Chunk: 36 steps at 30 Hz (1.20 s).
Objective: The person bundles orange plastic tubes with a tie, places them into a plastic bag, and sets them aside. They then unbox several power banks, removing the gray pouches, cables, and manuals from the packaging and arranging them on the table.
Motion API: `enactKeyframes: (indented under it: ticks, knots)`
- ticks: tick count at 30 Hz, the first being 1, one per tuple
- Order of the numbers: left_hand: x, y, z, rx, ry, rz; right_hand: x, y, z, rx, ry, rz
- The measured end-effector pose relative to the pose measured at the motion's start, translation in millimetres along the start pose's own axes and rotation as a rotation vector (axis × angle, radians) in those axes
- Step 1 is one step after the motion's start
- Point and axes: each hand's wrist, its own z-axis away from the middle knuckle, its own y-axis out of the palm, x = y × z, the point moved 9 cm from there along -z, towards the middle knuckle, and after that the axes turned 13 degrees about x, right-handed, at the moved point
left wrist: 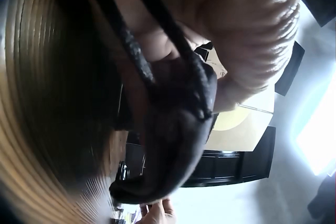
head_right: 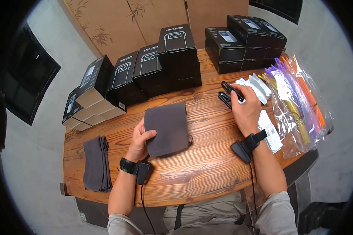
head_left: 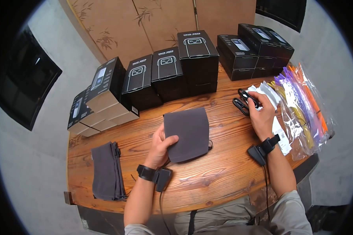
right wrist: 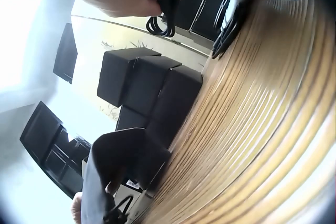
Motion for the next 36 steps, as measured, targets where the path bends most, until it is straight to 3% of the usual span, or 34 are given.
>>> enactKeyframes:
  ticks: [8,11,14,19,20,23,27,29,31,33,36]
  knots:
    - [4,8,0,0.068,-0.032,0.006,-14,0,-2,0.006,0.023,0.194]
    - [4,10,0,0.079,-0.035,0.011,17,-6,-2,-0.111,-0.223,0.227]
    - [1,15,-1,0.087,-0.018,-0.023,14,20,1,0.197,-0.053,-0.215]
    - [-1,26,-2,0.114,-0.004,-0.009,30,103,48,0.855,0.312,-0.933]
    - [-2,31,-1,0.122,0.000,-0.003,33,112,57,0.926,0.381,-0.966]
    - [4,33,2,0.163,-0.060,-0.057,42,126,74,0.989,0.446,-1.077]
    - [16,26,7,0.216,-0.191,-0.080,50,116,67,0.933,0.375,-1.084]
    - [17,24,7,0.146,-0.181,0.049,54,108,68,1.014,0.419,-1.021]
    - [18,18,6,0.094,-0.175,0.114,58,105,67,1.056,0.326,-1.003]
    - [20,9,4,0.061,-0.174,0.114,71,103,64,1.052,0.099,-1.027]
    - [3,7,-1,0.000,0.009,0.027,71,108,76,1.170,0.161,-1.040]
